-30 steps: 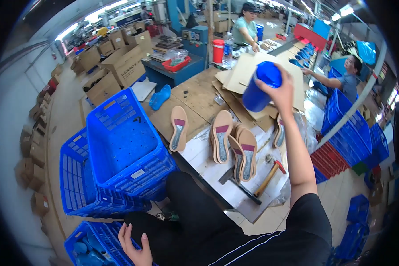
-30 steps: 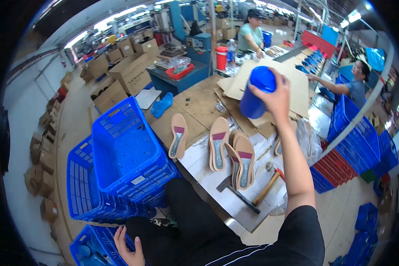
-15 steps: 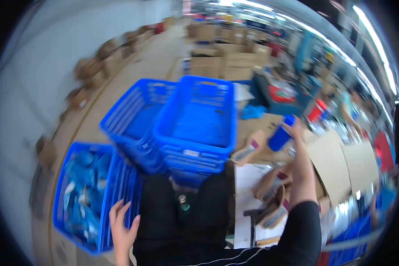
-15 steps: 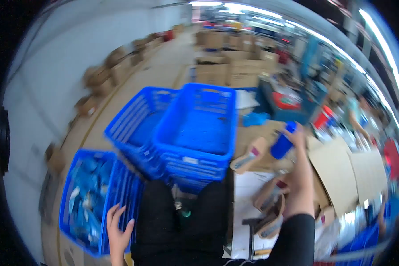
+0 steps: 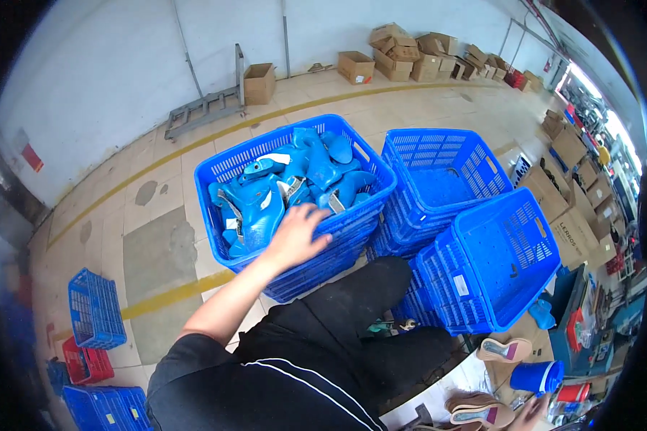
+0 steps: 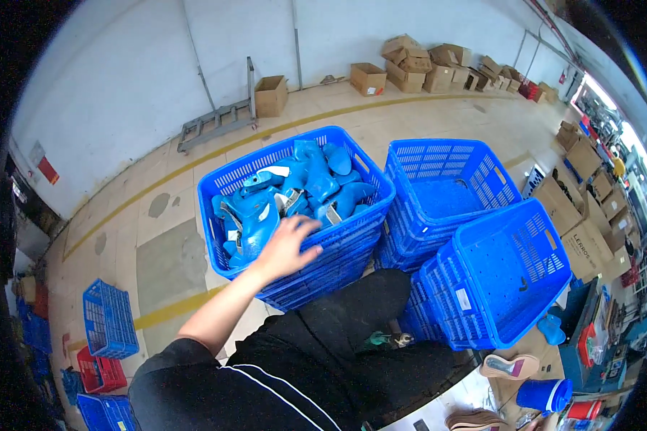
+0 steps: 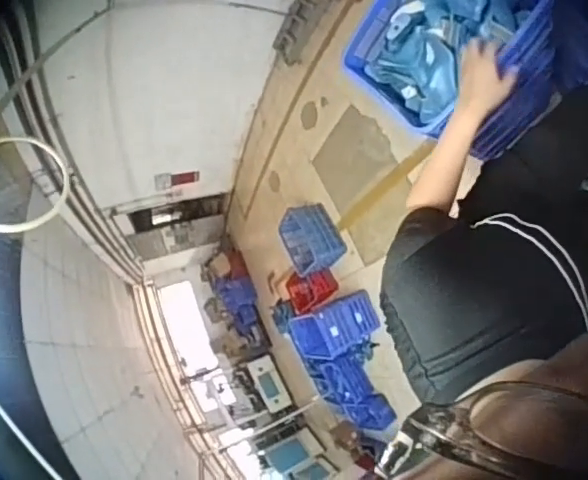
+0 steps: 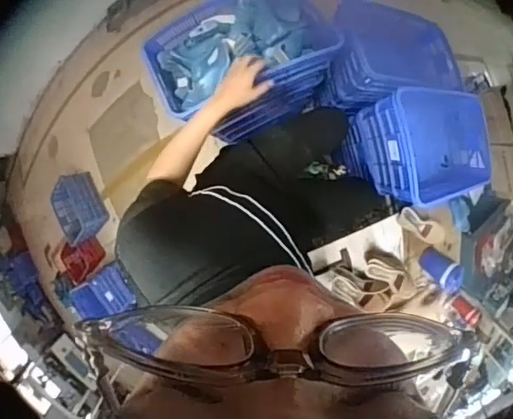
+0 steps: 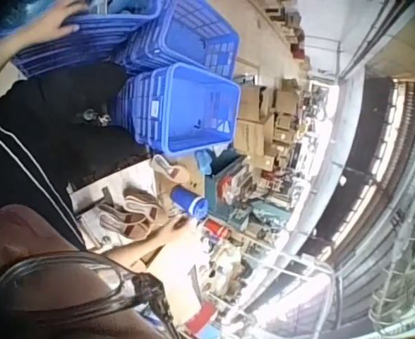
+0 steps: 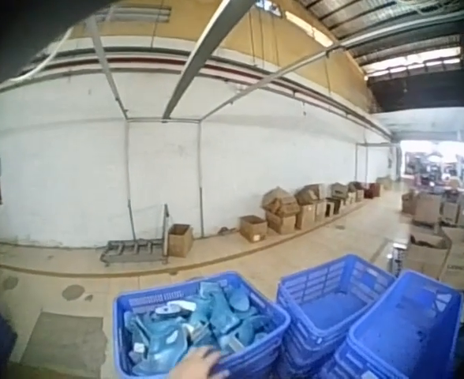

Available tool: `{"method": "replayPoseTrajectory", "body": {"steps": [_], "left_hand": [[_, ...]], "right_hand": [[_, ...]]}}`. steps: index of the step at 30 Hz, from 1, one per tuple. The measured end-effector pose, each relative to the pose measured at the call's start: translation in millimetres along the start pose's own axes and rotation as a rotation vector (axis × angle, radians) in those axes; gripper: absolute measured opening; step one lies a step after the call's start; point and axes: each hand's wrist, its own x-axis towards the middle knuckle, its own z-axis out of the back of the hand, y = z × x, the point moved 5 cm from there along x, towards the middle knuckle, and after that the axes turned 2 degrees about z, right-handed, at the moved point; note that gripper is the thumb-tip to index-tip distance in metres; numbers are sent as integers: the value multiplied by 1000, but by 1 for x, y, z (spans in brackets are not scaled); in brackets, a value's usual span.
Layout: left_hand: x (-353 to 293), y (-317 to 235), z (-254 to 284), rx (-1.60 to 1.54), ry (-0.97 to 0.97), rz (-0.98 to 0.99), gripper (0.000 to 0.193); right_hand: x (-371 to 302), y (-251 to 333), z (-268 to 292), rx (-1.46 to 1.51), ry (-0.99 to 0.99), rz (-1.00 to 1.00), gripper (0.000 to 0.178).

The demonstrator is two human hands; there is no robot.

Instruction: The recorder is assembling shoe components onto blue shoe lasts and hammering them into place.

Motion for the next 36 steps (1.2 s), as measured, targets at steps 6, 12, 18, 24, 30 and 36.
{"method": "replayPoseTrajectory", "body": {"steps": [6,12,18,24,30,36], "left_hand": [[43,149,-33,315,118,548,90],[50,149,-61,362,42,601,80],[54,164,-45,139,-232,560,42],[19,207,38,-1551,-674,684,40],[26,119,60,-2580,-353,170,55],[44,-27,36,-3446,240,105,31]], "right_hand": [[-155,203,-8,295,152,-113,35],[-230,255,-92,586,265,-333,31],[-201,328,-83,418,260,-67,24],[-187,331,-69,469,227,-8,23],[-183,336,-102,647,330,-35,26],[-158,420,-101,825,551,85,48]]}}
